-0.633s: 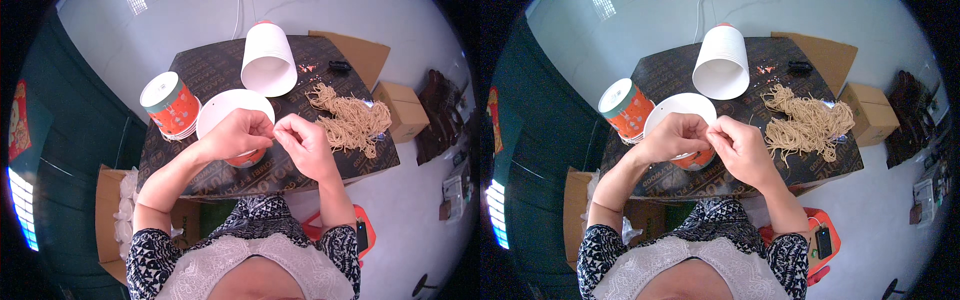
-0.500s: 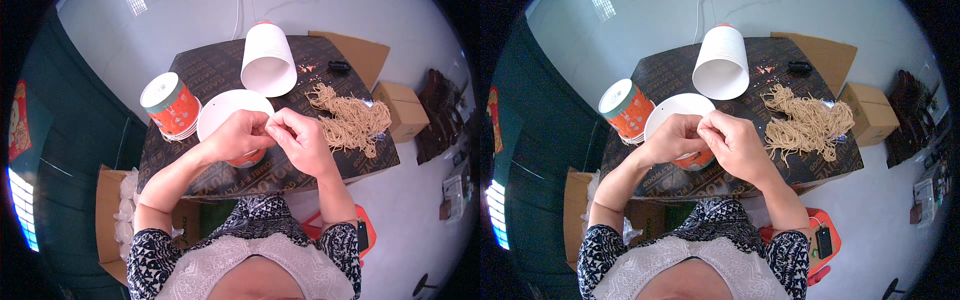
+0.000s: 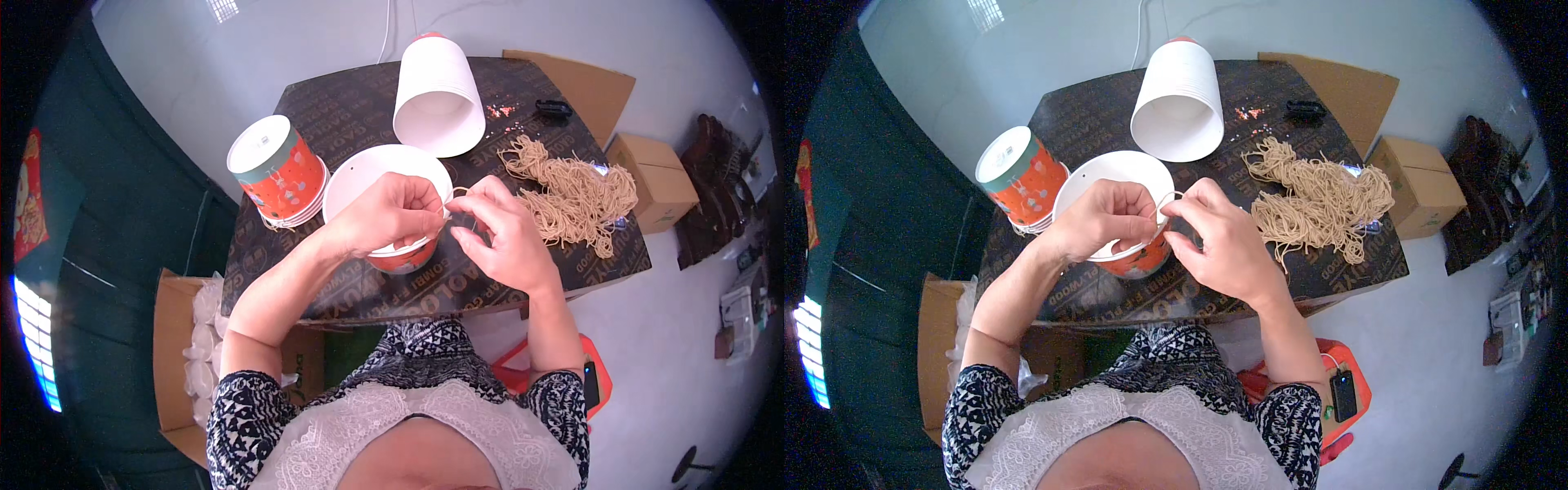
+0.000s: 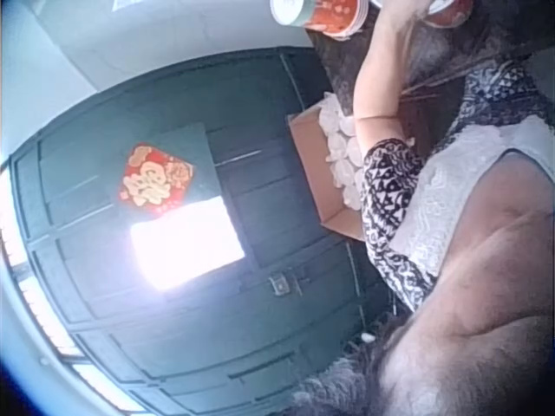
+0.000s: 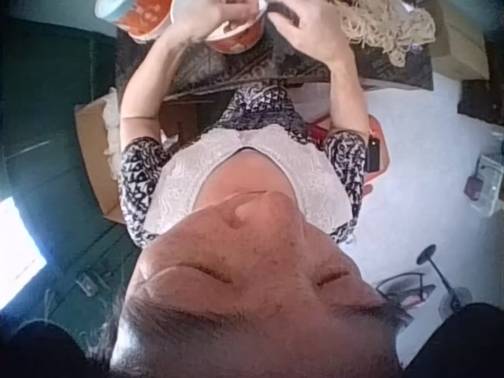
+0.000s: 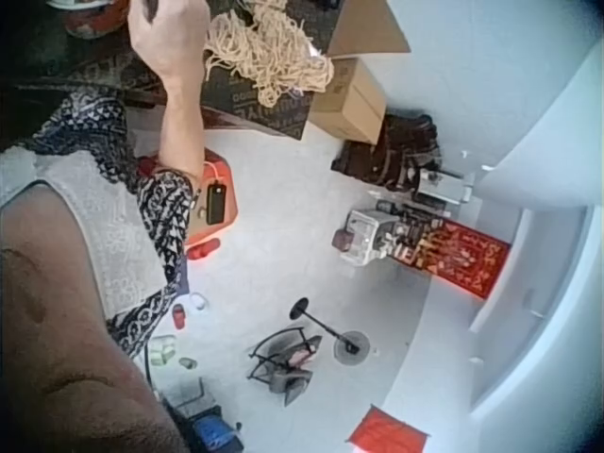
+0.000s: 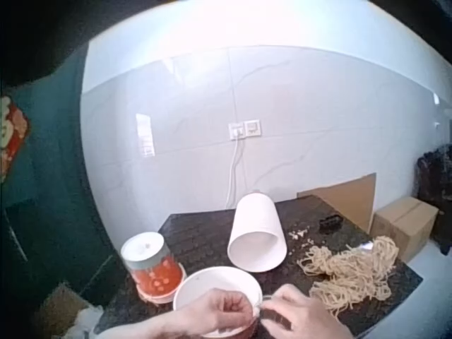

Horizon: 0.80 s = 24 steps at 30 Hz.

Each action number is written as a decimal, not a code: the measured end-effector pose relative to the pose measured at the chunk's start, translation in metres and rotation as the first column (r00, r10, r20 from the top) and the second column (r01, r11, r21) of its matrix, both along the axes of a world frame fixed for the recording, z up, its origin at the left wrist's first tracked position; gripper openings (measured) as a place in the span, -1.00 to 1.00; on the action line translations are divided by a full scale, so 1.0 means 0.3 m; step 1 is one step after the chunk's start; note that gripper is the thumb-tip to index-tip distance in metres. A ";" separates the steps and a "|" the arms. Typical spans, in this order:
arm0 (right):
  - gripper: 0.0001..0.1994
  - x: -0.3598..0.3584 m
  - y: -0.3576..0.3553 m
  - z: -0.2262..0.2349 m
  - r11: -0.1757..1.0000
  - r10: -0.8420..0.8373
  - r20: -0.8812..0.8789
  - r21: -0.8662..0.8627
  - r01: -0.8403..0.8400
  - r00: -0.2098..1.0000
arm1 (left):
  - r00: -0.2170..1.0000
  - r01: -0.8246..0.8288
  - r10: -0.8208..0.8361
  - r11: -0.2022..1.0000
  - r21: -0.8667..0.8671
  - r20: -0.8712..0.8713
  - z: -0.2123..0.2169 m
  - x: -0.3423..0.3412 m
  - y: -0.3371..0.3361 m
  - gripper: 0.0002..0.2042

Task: Securing stacks of paper cups with rubber bands for packaging.

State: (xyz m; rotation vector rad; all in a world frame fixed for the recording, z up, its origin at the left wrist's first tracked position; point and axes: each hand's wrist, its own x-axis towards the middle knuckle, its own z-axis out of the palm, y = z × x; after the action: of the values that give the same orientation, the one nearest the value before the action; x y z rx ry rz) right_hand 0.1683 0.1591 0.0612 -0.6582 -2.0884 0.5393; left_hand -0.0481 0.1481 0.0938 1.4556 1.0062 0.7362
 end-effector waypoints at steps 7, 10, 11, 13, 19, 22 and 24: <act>-0.91 -0.038 -0.008 -0.050 0.999 -0.026 -0.137 0.037 0.031 0.990 | 0.999 -0.034 0.034 0.999 0.021 0.025 0.011 0.022 -0.005 -0.97; -0.91 -0.047 -0.045 -0.052 0.999 -0.032 -0.164 0.038 0.038 0.986 | 0.998 -0.054 0.054 0.998 0.021 -0.017 0.013 0.020 -0.003 -0.96; -0.90 -0.052 -0.053 -0.053 0.997 -0.035 -0.173 0.059 0.046 0.984 | 0.998 -0.054 0.054 0.998 0.020 -0.018 0.014 0.020 -0.006 -0.96; -0.89 -0.050 -0.053 -0.063 0.994 -0.037 -0.176 0.094 0.054 0.984 | 0.997 -0.063 0.065 0.997 0.054 -0.045 0.018 0.022 -0.015 -0.94; -0.84 -0.060 -0.005 -0.092 0.997 -0.063 -0.228 0.033 0.072 0.972 | 0.998 -0.067 0.067 0.989 0.131 0.002 -0.008 0.035 -0.024 -0.92; -0.87 -0.077 0.005 -0.113 0.998 -0.048 -0.216 0.023 0.054 0.975 | 0.995 -0.049 0.064 0.982 0.181 -0.077 -0.009 0.031 -0.025 -0.92; -0.88 -0.074 0.004 -0.109 0.998 -0.048 -0.216 0.017 0.053 0.975 | 0.992 -0.057 0.078 0.980 0.190 -0.103 0.005 0.039 -0.043 -0.93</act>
State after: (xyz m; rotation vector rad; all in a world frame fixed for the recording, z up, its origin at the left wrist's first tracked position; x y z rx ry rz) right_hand 0.1462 0.1603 0.0284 -0.6101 -1.8673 0.5327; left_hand -0.0364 0.1353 0.0954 1.6450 1.0988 0.8245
